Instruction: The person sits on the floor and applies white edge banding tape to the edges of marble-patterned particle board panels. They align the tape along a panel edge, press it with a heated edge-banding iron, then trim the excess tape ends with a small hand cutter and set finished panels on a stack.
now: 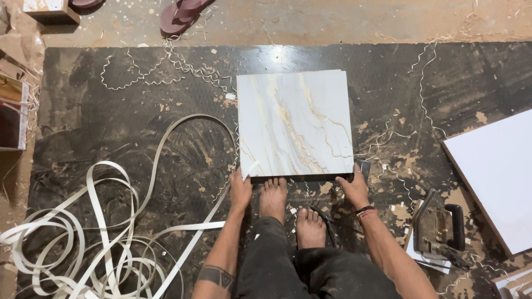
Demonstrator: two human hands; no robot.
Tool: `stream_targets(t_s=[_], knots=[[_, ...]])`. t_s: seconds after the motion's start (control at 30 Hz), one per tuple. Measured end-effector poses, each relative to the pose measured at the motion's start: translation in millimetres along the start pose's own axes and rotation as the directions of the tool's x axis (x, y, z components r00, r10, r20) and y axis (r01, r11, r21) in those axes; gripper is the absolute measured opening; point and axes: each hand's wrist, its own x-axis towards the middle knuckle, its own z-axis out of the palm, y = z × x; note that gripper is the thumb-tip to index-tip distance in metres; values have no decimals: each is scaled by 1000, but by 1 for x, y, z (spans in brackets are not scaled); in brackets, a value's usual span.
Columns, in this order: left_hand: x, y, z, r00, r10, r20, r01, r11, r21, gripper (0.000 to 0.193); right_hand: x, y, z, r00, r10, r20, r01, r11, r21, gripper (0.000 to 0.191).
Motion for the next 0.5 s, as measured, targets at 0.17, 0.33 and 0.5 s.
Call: stream_targets(t_s=[0.17, 0.33, 0.5], knots=[[-3, 7, -7, 987, -147, -70, 142, 988, -64, 36, 0, 2, -11, 992, -125, 34, 112, 959, 260, 79], [-36, 19, -44, 964, 135, -229, -189, 954, -232, 29, -33, 3, -54, 970, -181, -160, 181, 983, -14, 68], [-80, 55, -91, 911, 249, -328, -352, 884, -307, 24, -86, -32, -102, 855, -385, -347, 394, 918, -46, 44]])
